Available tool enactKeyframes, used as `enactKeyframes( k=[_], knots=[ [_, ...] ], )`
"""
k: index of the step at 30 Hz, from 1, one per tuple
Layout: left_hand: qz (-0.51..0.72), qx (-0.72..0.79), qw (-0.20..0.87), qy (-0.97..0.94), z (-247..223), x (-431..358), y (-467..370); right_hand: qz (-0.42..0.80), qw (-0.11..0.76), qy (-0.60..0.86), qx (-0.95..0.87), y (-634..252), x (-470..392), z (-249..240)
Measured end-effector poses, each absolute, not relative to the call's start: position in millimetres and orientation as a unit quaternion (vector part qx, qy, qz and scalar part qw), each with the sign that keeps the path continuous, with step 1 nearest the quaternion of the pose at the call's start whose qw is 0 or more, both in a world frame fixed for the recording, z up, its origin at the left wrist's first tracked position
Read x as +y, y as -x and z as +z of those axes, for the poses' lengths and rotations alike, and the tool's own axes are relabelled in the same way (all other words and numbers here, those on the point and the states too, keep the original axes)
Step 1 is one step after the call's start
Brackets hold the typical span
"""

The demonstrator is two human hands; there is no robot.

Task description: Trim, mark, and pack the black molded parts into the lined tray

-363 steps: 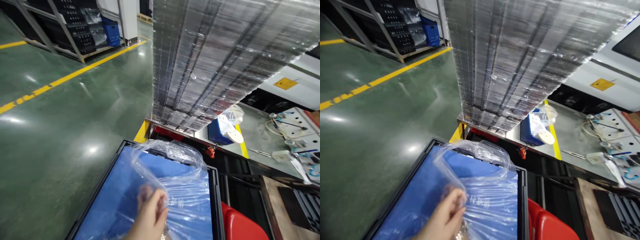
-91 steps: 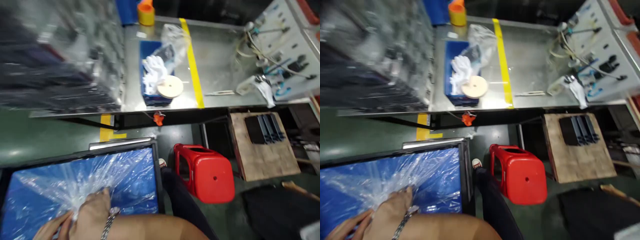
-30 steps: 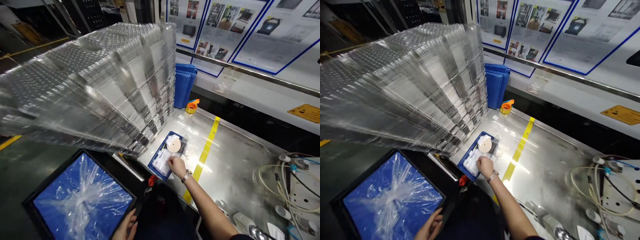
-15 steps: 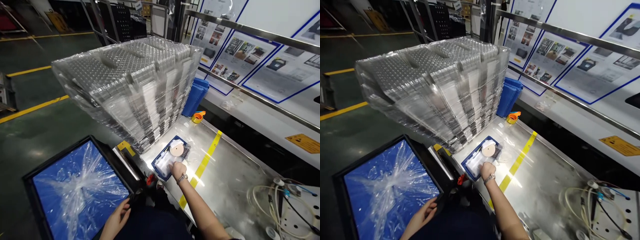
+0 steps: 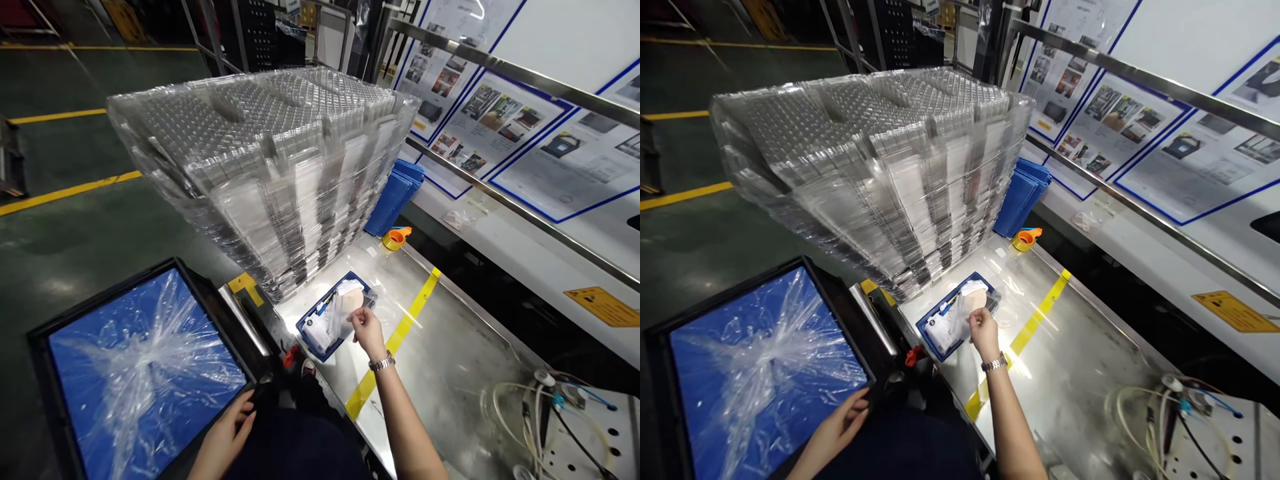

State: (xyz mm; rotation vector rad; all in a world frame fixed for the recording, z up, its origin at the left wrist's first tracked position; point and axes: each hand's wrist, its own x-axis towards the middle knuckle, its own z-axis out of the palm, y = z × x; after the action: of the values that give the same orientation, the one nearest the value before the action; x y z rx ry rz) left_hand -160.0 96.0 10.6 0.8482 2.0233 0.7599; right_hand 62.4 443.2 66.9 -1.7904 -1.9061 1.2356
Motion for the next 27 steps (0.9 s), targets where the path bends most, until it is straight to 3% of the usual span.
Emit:
enactKeyframes(
  k=[5, 10, 14, 21, 27],
  knots=[
    [0.286, 0.796, 0.404, -0.349, 8.2, 106.1, 155.2, 0.370, 0.200, 0.631, -0.652, -74.9, 471.0, 66.2],
    [0.275, 0.793, 0.412, -0.356, 7.7, 109.1, 150.5, 0.284, 0.171, 0.650, -0.683, -70.0, 478.0, 62.6],
    [0.267, 0.801, 0.405, -0.351, 11.9, 109.5, 146.5, 0.266, 0.083, 0.592, -0.756, -52.5, 448.6, 63.9],
    [0.271, 0.796, 0.404, -0.361, 16.6, 118.4, 138.9, 0.307, -0.165, 0.425, -0.835, 3.3, 405.3, 34.9],
    [0.263, 0.800, 0.406, -0.356, 16.0, 109.9, 138.6, 0.287, -0.252, 0.410, -0.828, 8.1, 423.2, 18.0]
  ],
)
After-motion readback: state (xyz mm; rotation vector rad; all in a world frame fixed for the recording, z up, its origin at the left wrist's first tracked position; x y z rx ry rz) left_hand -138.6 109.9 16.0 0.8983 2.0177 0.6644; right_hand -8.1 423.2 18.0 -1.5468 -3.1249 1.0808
